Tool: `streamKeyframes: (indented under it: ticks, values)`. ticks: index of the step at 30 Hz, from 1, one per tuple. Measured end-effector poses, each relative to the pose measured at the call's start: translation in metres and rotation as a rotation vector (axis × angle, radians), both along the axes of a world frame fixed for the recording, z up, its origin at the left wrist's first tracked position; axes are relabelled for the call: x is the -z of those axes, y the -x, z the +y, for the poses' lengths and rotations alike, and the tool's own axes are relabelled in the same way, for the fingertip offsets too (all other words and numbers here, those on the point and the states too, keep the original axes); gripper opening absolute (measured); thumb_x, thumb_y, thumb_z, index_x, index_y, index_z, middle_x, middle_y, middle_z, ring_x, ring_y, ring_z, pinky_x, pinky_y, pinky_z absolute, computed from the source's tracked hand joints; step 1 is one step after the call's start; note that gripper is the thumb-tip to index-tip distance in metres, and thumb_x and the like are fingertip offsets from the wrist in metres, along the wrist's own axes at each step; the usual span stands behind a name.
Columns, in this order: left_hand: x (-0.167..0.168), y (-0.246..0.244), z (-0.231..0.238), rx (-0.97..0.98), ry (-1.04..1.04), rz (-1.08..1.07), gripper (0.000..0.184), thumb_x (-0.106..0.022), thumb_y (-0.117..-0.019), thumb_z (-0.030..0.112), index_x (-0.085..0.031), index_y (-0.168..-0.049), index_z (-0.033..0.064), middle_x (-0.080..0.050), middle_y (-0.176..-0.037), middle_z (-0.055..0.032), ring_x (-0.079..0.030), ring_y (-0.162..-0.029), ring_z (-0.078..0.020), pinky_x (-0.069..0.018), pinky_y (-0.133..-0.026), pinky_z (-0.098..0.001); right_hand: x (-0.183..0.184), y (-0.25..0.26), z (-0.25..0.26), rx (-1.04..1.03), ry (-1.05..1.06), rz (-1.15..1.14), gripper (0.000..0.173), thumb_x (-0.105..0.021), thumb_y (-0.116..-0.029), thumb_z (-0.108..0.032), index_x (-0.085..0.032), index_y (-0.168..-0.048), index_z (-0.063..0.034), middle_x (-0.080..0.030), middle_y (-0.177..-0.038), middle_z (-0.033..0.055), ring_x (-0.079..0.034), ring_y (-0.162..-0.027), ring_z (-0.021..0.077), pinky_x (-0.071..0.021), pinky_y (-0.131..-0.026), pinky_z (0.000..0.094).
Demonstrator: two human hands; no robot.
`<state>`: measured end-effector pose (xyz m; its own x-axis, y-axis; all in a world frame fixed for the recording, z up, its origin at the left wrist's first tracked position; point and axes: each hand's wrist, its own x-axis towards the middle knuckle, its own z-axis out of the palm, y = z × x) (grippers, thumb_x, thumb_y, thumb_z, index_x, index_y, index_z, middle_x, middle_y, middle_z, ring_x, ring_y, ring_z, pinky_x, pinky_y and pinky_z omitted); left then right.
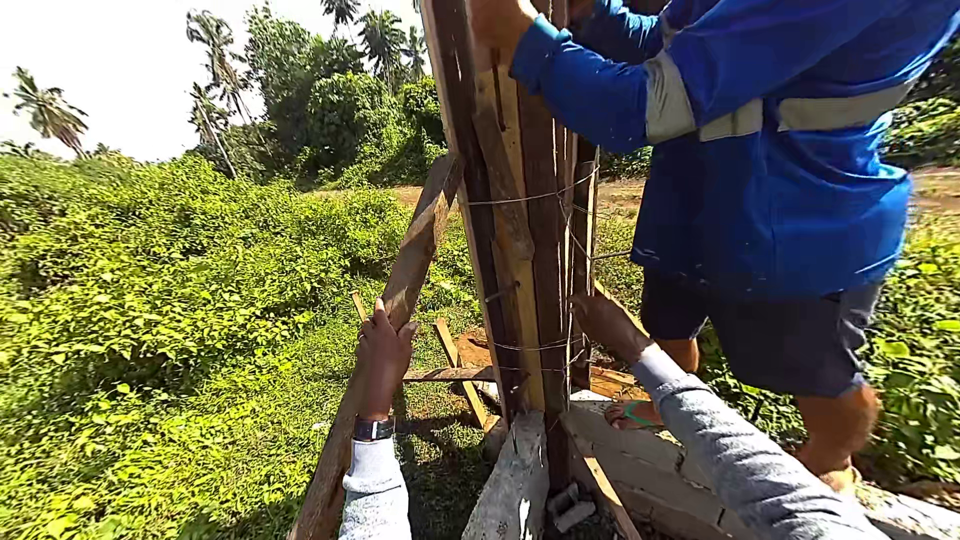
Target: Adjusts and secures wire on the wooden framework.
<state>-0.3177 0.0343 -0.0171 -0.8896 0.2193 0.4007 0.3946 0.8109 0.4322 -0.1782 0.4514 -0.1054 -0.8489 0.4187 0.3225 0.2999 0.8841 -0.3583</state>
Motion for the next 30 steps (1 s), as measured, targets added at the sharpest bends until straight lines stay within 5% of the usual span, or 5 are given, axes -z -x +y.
streamKeyframes:
  ticks: [25, 30]
  values:
    - [0.016, 0.009, -0.007, 0.053, -0.049, 0.011, 0.085, -0.059, -0.0973, 0.055, -0.022, -0.164, 0.0186, -0.048, -0.147, -0.0249, -0.054, -0.127, -0.0467, -0.0465, -0.1, -0.0679, 0.0, -0.01, 0.0, -0.032, 0.075, -0.01, 0.038, -0.048, -0.1078, -0.027, -0.062, -0.14, -0.0105, -0.067, -0.129, 0.0228, -0.064, -0.119, 0.044, -0.0489, -0.103, 0.0632]
    - [0.017, 0.009, -0.007, 0.044, -0.019, 0.032, 0.084, -0.057, -0.0986, 0.055, -0.023, -0.163, 0.0126, -0.048, -0.147, -0.0254, -0.054, -0.127, -0.0465, -0.0455, -0.101, -0.0677, 0.0, -0.009, 0.001, -0.04, 0.075, -0.018, 0.038, -0.047, -0.1083, -0.028, -0.062, -0.139, -0.0104, -0.067, -0.129, 0.023, -0.064, -0.121, 0.0438, -0.0484, -0.103, 0.0632]
